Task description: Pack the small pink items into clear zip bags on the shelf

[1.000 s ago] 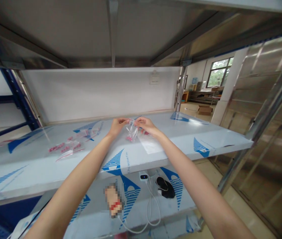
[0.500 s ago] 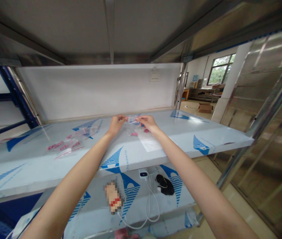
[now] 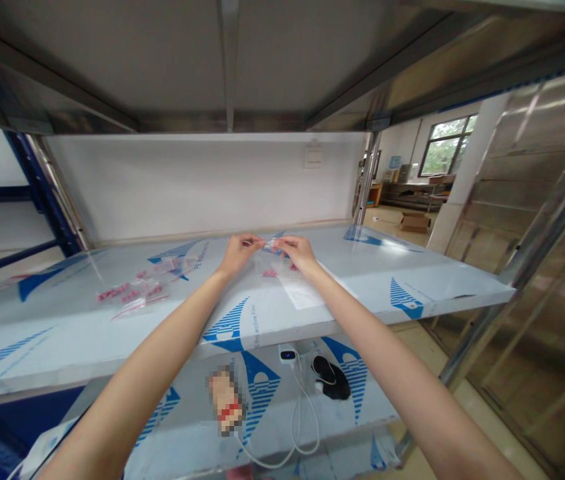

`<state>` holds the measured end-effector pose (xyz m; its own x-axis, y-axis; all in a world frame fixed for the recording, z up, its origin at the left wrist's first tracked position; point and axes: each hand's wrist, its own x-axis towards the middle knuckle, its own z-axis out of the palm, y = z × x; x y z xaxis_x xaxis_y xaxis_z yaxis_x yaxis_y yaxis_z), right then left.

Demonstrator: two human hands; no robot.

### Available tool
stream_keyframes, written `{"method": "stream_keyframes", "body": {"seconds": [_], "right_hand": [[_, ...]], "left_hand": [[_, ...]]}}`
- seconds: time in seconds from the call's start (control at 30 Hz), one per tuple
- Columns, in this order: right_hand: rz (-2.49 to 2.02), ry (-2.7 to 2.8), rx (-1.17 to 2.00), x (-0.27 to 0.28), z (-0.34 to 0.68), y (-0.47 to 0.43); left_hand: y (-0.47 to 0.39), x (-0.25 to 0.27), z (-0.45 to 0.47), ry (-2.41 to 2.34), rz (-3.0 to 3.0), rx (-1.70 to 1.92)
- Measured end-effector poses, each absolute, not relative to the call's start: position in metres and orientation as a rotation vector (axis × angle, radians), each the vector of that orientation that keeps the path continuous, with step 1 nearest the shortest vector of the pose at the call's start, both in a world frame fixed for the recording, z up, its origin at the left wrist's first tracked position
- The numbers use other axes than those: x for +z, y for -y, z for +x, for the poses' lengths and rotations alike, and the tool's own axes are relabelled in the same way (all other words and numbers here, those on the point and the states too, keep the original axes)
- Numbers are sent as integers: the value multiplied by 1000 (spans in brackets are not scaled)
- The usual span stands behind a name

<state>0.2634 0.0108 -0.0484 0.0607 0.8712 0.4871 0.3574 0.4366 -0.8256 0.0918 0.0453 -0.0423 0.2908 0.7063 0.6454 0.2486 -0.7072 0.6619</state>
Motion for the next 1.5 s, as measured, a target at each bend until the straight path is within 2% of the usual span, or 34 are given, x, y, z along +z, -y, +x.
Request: {"method": "stream_keyframes", "body": {"seconds": [0.33,0.47,0.6,0.8,0.97,1.07,1.2,1.37,1.43,1.5], "right_hand": [[-1052,1625,519,-51,262,-10],[-1062,1750,360,-57,265,-17],[-1112,1761,287,-58,265,-17],[-1037,1792,392,-55,261,-12],[-1183,1852,193,-59,266,-18],[-1130,1918,203,-61,266,-19],[-1048,1937,266,-63,262,-15],[-1115,1992,227,-64,259,-10],[-1126,2014,211,-64,259,-10],[-1132,2026,197,-64,258,-9]], "left_hand": [[-36,-39,94,-744,2107,1274],[-32,-41,96,-681,2256,1223],[-29,-39,95,-774,2434,1219],[-28,-37,88,-912,2509,1182],[-24,-42,87,-1037,2536,1114],[-22,-44,84,-1049,2458,1134],[-21,-32,50,-1246,2280,1300],[-6,-5,-39,-1664,2307,1639],[5,-3,-70,-1866,2395,1550],[17,-10,-90,-1997,2498,1201]]}}
